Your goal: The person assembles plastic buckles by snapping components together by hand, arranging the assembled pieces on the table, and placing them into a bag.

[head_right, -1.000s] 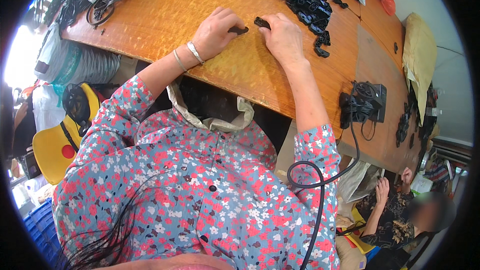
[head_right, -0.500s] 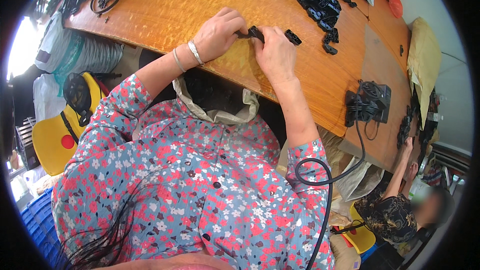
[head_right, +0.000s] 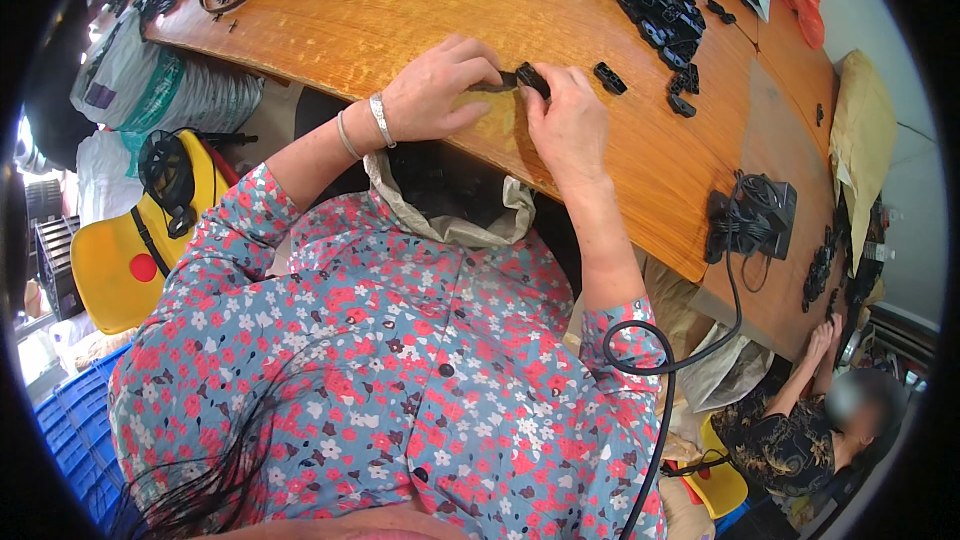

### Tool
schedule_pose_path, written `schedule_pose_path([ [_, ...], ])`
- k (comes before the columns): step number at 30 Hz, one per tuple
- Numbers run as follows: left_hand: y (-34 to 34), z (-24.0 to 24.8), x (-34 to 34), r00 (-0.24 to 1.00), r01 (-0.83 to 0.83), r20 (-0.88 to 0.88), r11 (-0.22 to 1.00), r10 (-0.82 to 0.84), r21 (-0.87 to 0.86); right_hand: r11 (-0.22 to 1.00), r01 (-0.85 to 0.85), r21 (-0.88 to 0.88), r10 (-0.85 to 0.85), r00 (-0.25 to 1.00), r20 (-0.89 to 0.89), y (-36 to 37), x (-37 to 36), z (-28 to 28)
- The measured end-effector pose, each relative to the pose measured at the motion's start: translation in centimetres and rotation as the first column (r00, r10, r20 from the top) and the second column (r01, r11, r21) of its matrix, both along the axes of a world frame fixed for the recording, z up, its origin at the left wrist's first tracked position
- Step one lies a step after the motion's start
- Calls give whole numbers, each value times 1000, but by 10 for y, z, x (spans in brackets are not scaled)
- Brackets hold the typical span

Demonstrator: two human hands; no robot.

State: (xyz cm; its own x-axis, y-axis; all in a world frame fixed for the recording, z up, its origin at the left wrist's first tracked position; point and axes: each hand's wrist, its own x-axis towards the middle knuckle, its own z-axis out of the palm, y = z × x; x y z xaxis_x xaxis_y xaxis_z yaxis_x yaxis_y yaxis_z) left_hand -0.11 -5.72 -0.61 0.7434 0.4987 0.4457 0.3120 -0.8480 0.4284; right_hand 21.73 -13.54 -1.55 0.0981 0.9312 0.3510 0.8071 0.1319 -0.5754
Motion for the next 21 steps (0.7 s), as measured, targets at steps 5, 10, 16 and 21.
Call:
schedule_pose_path([
  [5, 8, -5, -4, 999, -38, -2, 999, 38, -11, 999, -34, 9, 34, 999, -11, -2, -12, 25],
  [10, -3, 20, -14, 980, -156, 87, 965, 177, -209, 982, -178, 67, 177, 984, 29, 6, -35, 47],
  [16, -21, 61, -37, 970, -176, 117, 949, 212, -260, 975, -220, 26, 215, 967, 139, -15, -76, 109],
  [21, -25, 85, -44, 974, -116, 138, 915, 182, -386, 978, -205, 29, 197, 964, 180, -26, -91, 133],
])
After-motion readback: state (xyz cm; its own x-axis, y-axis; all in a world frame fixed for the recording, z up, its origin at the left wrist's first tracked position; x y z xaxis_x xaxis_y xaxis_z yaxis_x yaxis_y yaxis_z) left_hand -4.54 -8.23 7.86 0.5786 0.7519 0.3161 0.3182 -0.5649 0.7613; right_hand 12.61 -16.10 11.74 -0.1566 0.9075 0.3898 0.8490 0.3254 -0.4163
